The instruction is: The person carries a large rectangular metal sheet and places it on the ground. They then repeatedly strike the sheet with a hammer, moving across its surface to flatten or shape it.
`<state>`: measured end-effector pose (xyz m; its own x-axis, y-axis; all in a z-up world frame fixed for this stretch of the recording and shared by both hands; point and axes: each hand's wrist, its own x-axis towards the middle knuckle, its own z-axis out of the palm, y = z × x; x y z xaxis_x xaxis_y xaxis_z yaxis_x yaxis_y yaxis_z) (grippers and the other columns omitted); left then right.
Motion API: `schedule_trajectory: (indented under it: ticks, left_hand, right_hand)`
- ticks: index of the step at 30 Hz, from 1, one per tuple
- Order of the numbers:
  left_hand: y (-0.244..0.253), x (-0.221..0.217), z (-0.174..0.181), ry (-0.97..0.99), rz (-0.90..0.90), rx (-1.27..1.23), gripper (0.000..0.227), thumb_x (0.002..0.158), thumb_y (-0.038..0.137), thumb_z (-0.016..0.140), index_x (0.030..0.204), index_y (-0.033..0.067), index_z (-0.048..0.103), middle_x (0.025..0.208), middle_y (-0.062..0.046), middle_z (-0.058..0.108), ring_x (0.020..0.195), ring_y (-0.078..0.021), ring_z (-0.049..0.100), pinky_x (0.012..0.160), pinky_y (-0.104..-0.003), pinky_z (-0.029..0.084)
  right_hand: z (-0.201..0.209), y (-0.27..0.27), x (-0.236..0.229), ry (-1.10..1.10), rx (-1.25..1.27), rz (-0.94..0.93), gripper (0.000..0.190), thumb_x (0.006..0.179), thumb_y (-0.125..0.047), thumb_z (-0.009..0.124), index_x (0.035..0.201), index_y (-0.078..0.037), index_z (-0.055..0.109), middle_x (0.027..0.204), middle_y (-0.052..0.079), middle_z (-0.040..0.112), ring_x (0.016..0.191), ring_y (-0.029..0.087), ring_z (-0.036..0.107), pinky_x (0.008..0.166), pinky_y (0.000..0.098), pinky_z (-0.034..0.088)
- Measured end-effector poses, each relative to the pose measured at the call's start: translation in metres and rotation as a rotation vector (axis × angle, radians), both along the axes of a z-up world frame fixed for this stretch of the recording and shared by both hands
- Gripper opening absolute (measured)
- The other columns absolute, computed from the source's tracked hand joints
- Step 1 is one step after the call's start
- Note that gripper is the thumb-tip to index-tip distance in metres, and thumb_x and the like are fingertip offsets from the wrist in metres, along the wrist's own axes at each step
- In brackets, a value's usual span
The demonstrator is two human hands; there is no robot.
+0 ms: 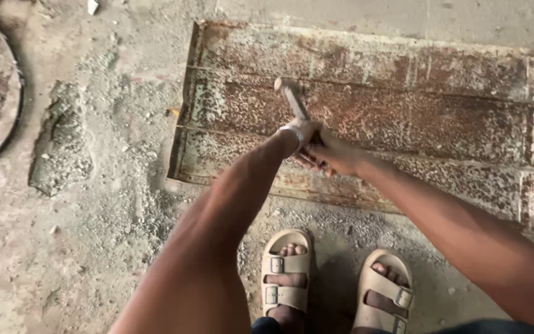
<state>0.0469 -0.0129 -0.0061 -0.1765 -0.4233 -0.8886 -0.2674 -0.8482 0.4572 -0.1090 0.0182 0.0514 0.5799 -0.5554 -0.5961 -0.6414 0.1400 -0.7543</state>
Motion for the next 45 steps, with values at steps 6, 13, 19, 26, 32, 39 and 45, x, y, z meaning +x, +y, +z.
schedule_trajectory:
  ticks: [6, 13, 19, 26, 32, 39, 45]
  left_hand:
    - [0.03, 0.067, -0.015, -0.466, -0.033, -0.299, 0.051, 0.098, 0.047, 0.067, 0.127, 0.0072, 0.054, 0.094, -0.013, 0.068, 0.073, -0.0243, 0.067, 0.056, -0.039, 0.058]
    - [0.018, 0.108, 0.073, -0.784, -0.157, -0.829, 0.019, 0.1, 0.026, 0.062, 0.114, 0.0135, 0.065, 0.091, -0.006, 0.07, 0.069, -0.0185, 0.063, 0.057, -0.035, 0.058]
    - [-0.033, 0.101, 0.104, -0.487, 0.411, -1.416, 0.021, 0.103, 0.027, 0.057, 0.113, 0.0092, 0.051, 0.069, -0.006, 0.065, 0.045, -0.0097, 0.055, 0.038, -0.029, 0.053]
    - [0.027, 0.098, -0.014, -1.019, -0.019, -0.733, 0.042, 0.094, 0.051, 0.06, 0.102, 0.0122, 0.072, 0.095, -0.023, 0.07, 0.092, -0.0444, 0.07, 0.082, -0.055, 0.055]
    - [0.015, 0.112, 0.008, -0.795, 0.324, -1.114, 0.053, 0.094, 0.063, 0.058, 0.089, 0.01, 0.062, 0.065, -0.008, 0.068, 0.052, -0.0189, 0.066, 0.05, -0.039, 0.057]
    - [-0.02, 0.109, 0.042, -0.658, 0.678, -1.189, 0.057, 0.099, 0.061, 0.05, 0.108, 0.0058, 0.061, 0.072, -0.006, 0.066, 0.05, -0.0165, 0.057, 0.042, -0.041, 0.049]
    - [0.005, 0.12, 0.018, -0.959, 0.028, -0.691, 0.056, 0.092, 0.059, 0.055, 0.116, 0.0111, 0.072, 0.103, -0.025, 0.072, 0.098, -0.0411, 0.068, 0.086, -0.054, 0.056]
  right_hand:
    - [-0.019, 0.031, -0.053, 0.376, -0.864, 0.353, 0.059, 0.101, -0.051, 0.053, 0.148, -0.017, 0.041, 0.149, 0.01, 0.056, 0.137, 0.03, 0.055, 0.12, 0.0531, 0.042]
    - [-0.062, 0.049, -0.137, 0.605, -0.863, 0.321, 0.09, 0.091, -0.058, 0.057, 0.161, -0.017, 0.017, 0.169, 0.01, 0.014, 0.153, 0.034, 0.018, 0.124, 0.0562, 0.015]
    - [-0.073, 0.042, -0.155, 0.728, -0.735, 0.155, 0.093, 0.093, -0.06, 0.056, 0.162, -0.013, 0.016, 0.171, 0.012, 0.015, 0.157, 0.031, 0.016, 0.124, 0.0549, 0.014]
    - [-0.052, 0.033, -0.151, 0.711, -0.468, 0.151, 0.092, 0.092, -0.058, 0.059, 0.162, -0.021, 0.012, 0.17, 0.006, 0.01, 0.155, 0.029, 0.012, 0.122, 0.0553, 0.013]
    - [-0.053, 0.033, -0.159, 0.622, -0.677, 0.033, 0.062, 0.101, -0.047, 0.057, 0.153, -0.015, 0.045, 0.153, 0.01, 0.052, 0.136, 0.03, 0.054, 0.118, 0.0517, 0.036]
    - [-0.066, 0.038, -0.161, 0.592, -0.7, -0.058, 0.051, 0.101, -0.039, 0.06, 0.146, -0.014, 0.057, 0.149, 0.008, 0.06, 0.126, 0.027, 0.065, 0.11, 0.043, 0.051]
    - [-0.06, 0.035, -0.161, 0.65, -0.674, 0.007, 0.061, 0.095, -0.044, 0.065, 0.149, -0.019, 0.049, 0.155, 0.006, 0.051, 0.128, 0.028, 0.06, 0.122, 0.0486, 0.035]
